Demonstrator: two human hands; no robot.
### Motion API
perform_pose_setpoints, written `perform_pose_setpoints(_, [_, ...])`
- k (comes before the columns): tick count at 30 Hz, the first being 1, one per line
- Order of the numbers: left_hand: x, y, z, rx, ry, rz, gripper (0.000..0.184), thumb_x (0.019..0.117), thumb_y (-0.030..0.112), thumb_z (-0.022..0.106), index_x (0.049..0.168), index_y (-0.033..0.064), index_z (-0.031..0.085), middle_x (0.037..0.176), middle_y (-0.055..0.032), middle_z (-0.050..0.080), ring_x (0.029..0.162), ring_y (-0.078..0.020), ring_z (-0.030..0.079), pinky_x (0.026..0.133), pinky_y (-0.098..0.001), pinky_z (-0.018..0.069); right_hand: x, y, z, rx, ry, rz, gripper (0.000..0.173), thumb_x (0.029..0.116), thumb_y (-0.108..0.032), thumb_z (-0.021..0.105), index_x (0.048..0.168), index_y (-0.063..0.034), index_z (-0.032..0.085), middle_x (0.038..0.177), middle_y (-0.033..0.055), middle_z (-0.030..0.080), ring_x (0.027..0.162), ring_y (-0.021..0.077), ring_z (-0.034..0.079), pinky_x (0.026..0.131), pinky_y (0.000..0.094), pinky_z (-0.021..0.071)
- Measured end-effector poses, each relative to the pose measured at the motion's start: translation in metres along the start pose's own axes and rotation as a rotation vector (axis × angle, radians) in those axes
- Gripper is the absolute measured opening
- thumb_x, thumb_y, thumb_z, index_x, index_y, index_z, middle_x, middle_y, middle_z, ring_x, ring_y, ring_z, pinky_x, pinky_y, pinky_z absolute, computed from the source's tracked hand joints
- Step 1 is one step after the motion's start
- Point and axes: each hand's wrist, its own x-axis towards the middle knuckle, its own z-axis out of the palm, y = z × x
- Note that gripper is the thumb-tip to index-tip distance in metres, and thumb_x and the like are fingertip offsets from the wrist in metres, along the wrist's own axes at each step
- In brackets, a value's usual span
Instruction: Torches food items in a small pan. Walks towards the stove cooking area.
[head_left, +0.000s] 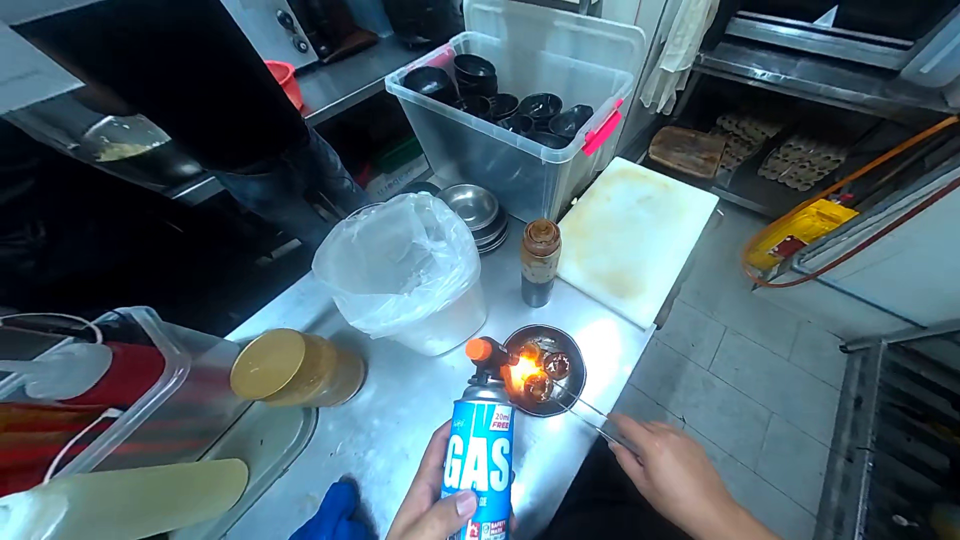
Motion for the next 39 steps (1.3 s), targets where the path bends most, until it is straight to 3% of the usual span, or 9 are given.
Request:
perform_pose_setpoints(3, [0.005, -0.001, -0.003, -0.026, -0.004, 0.015, 0.073, 0.0948, 0.020, 0.064, 0.152, 0.0106, 0.020, 0.120, -0.0266, 0.064, 0.094, -0.0431, 0.071, 0.074, -0.0560, 0.0630, -0.001, 0.002, -0.007, 0.132, -0.159, 0.118, 0.039, 0.0993, -0.038, 0.059, 0.132, -0.0189, 0.067, 0.101, 0.0047, 0.077, 0.090, 0.0275, 0.074, 0.080, 0.0545, 0.0592])
perform_pose_setpoints(9, [0.016, 0.000, -0.004, -0.010, 0.020, 0.002, 0.076, 0.0929, 0.024, 0.067, 0.152, 0.0090, 0.022, 0.118, -0.0277, 0.064, 0.092, -0.0433, 0.071, 0.071, -0.0556, 0.0636, -0.006, 0.004, -0.021, 0.389, -0.368, 0.311, 0.043, 0.0997, -0.046, 0.057, 0.136, -0.0232, 0.063, 0.094, 0.0071, 0.073, 0.080, 0.0264, 0.070, 0.074, 0.0538, 0.0568])
perform_pose_setpoints(17, [0.025, -0.001, -0.003, -0.001, 0.011, -0.033, 0.077, 0.0931, 0.025, 0.067, 0.152, 0.0090, 0.021, 0.118, -0.0283, 0.063, 0.091, -0.0442, 0.071, 0.070, -0.0561, 0.0638, -0.018, 0.013, -0.021, 0.515, -0.393, 0.385, 0.045, 0.0987, -0.046, 0.060, 0.137, -0.0233, 0.062, 0.101, 0.0028, 0.076, 0.083, 0.0212, 0.072, 0.077, 0.0498, 0.0584])
perform_pose_setpoints(27, [0.031, -0.006, -0.004, -0.018, 0.045, -0.059, 0.079, 0.0918, 0.027, 0.069, 0.152, 0.0096, 0.021, 0.118, -0.0289, 0.063, 0.090, -0.0442, 0.071, 0.071, -0.0566, 0.0636, -0.024, 0.011, -0.018, 0.569, -0.417, 0.415, 0.045, 0.0993, -0.047, 0.059, 0.137, -0.0214, 0.062, 0.094, 0.0038, 0.075, 0.076, 0.0215, 0.070, 0.073, 0.0486, 0.0576])
perform_pose_setpoints(39, [0.036, -0.009, -0.005, -0.031, 0.045, -0.069, 0.079, 0.0918, 0.027, 0.069, 0.153, 0.0099, 0.022, 0.117, -0.0301, 0.063, 0.089, -0.0442, 0.071, 0.070, -0.0560, 0.0638, -0.028, 0.009, -0.019, 0.585, -0.434, 0.429, 0.045, 0.0995, -0.048, 0.059, 0.135, -0.0213, 0.062, 0.099, 0.0024, 0.075, 0.084, 0.0202, 0.072, 0.078, 0.0486, 0.0580])
